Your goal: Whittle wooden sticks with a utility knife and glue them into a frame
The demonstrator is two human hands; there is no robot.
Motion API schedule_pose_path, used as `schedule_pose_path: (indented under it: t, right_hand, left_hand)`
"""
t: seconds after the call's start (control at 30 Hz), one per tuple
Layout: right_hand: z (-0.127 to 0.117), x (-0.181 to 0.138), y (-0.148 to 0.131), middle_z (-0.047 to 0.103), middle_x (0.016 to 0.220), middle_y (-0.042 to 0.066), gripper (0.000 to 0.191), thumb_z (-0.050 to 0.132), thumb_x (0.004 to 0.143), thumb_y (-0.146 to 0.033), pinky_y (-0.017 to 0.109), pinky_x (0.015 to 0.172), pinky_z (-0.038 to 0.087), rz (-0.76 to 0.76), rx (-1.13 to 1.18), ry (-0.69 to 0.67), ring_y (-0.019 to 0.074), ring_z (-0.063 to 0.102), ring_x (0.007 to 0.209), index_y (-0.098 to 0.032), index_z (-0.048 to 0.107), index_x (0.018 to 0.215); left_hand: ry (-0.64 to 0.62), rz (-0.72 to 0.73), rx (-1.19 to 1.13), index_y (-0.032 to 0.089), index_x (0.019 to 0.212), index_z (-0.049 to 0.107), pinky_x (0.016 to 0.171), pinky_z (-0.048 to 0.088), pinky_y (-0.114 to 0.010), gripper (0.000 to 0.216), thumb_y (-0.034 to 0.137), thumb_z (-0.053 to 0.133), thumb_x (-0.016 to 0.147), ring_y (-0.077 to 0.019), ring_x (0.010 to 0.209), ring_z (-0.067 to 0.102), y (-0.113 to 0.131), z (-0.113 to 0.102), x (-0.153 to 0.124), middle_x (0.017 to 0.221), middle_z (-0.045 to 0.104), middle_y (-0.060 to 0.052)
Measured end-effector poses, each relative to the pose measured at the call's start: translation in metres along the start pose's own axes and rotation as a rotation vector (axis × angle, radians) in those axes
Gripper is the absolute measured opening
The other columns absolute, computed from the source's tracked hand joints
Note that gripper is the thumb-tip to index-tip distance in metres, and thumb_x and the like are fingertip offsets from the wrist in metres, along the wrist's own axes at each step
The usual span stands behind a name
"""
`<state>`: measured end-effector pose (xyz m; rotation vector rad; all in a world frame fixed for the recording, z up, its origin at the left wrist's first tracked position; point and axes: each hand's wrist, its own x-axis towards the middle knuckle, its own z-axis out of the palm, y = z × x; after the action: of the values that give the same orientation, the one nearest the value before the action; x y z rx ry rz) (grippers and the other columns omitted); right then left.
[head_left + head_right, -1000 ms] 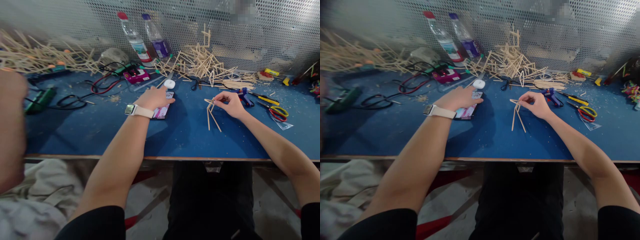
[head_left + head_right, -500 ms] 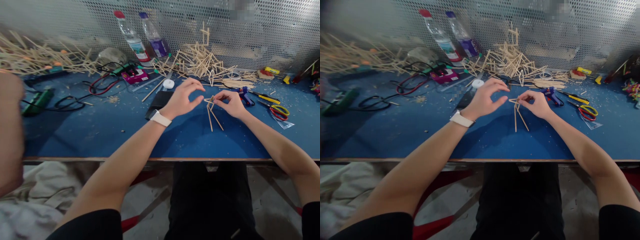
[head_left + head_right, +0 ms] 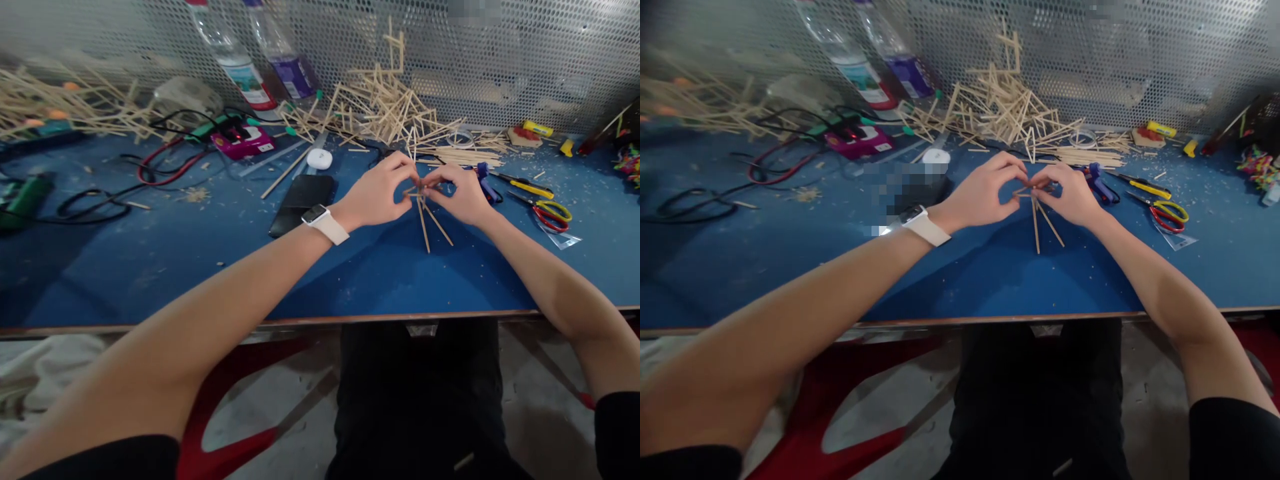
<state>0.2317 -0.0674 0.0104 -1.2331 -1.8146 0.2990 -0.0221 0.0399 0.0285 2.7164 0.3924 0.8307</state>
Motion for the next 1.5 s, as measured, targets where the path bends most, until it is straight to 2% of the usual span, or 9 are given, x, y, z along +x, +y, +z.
schedule_pose_path:
  t: [0.13, 0.33, 0.47, 0.67, 0.77, 0.9, 0.97, 1.17, 1.5]
  right_hand:
    - [0.001, -0.001, 0.0, 0.092, 0.113, 0.009, 0.008, 0.088, 0.106, -0.031, 0.056, 0.11, 0.072, -0.015, 0.002, -0.021, 0.0332, 0.084, 0.111, -0.028, 0.092, 0.112]
    - [-0.001, -0.003, -0.004, 0.093, 0.117, 0.009, 0.014, 0.086, 0.107, -0.038, 0.062, 0.116, 0.069, -0.123, -0.077, -0.011, 0.0366, 0.084, 0.117, -0.03, 0.088, 0.118]
    - [-0.005, -0.006, -0.01, 0.091, 0.126, 0.011, 0.019, 0.081, 0.104, -0.028, 0.063, 0.117, 0.069, -0.247, -0.153, -0.026, 0.0383, 0.084, 0.126, -0.03, 0.083, 0.123]
    - [-0.008, -0.006, -0.016, 0.085, 0.135, 0.012, 0.035, 0.077, 0.095, -0.018, 0.065, 0.121, 0.068, -0.179, -0.286, -0.02, 0.0402, 0.081, 0.134, -0.032, 0.075, 0.127]
    - [-0.004, -0.01, -0.013, 0.083, 0.137, 0.014, 0.041, 0.077, 0.09, -0.014, 0.067, 0.124, 0.067, -0.192, -0.324, -0.049, 0.0418, 0.079, 0.136, -0.031, 0.072, 0.126]
    - [0.003, -0.021, -0.005, 0.079, 0.151, 0.016, 0.048, 0.076, 0.09, -0.011, 0.071, 0.126, 0.067, -0.192, -0.304, 0.014, 0.0436, 0.077, 0.145, -0.032, 0.07, 0.133]
    - [0.004, -0.025, -0.001, 0.078, 0.152, 0.015, 0.045, 0.076, 0.093, -0.012, 0.071, 0.126, 0.068, -0.176, -0.279, 0.039, 0.043, 0.077, 0.147, -0.033, 0.071, 0.133]
    - [0.007, -0.025, 0.007, 0.079, 0.146, 0.015, 0.014, 0.077, 0.107, -0.021, 0.065, 0.118, 0.074, -0.122, -0.191, 0.021, 0.0389, 0.081, 0.139, -0.03, 0.077, 0.117]
    - [0.007, -0.022, 0.011, 0.078, 0.145, 0.014, 0.012, 0.073, 0.114, -0.021, 0.062, 0.121, 0.072, -0.109, -0.167, 0.0, 0.0368, 0.078, 0.142, -0.03, 0.079, 0.117]
  left_hand:
    - [0.03, 0.025, -0.051, 0.026, 0.11, 0.073, 0.128, 0.065, -0.063, 0.023, 0.019, 0.073, 0.088, -0.0386, 0.136, 0.078, -0.009, 0.003, 0.008, 0.141, 0.077, -0.014]
    - [0.061, -0.003, -0.085, 0.026, 0.125, 0.074, 0.135, 0.061, -0.069, 0.037, 0.021, 0.077, 0.089, -0.0427, 0.152, 0.072, -0.014, 0.016, -0.006, 0.157, 0.073, -0.016]
    - [0.074, 0.072, -0.111, 0.025, 0.131, 0.072, 0.135, 0.063, -0.066, 0.033, 0.021, 0.076, 0.099, -0.0403, 0.154, 0.071, -0.018, 0.024, -0.01, 0.157, 0.072, -0.018]
    - [0.125, 0.09, -0.105, 0.025, 0.132, 0.072, 0.132, 0.068, -0.062, 0.022, 0.028, 0.074, 0.111, -0.0374, 0.156, 0.072, -0.015, 0.026, -0.012, 0.159, 0.069, -0.019]
    - [0.116, 0.088, -0.089, 0.025, 0.128, 0.074, 0.127, 0.071, -0.061, 0.016, 0.028, 0.074, 0.111, -0.0359, 0.146, 0.079, -0.011, 0.028, -0.014, 0.162, 0.067, -0.018]
    - [0.077, 0.08, -0.059, 0.025, 0.127, 0.075, 0.122, 0.074, -0.063, 0.016, 0.025, 0.074, 0.111, -0.0358, 0.139, 0.084, -0.008, 0.033, -0.015, 0.164, 0.068, -0.019]
    - [0.084, 0.076, -0.049, 0.025, 0.129, 0.076, 0.122, 0.074, -0.064, 0.017, 0.026, 0.074, 0.112, -0.037, 0.141, 0.083, -0.007, 0.035, -0.015, 0.163, 0.068, -0.019]
    - [0.085, 0.042, -0.066, 0.023, 0.125, 0.078, 0.125, 0.071, -0.065, 0.015, 0.03, 0.075, 0.112, -0.0389, 0.139, 0.082, -0.008, 0.037, -0.013, 0.163, 0.067, -0.02]
    - [0.072, 0.041, -0.082, 0.022, 0.121, 0.08, 0.133, 0.067, -0.07, 0.013, 0.031, 0.074, 0.114, -0.0406, 0.149, 0.075, -0.01, 0.036, -0.01, 0.167, 0.064, -0.022]
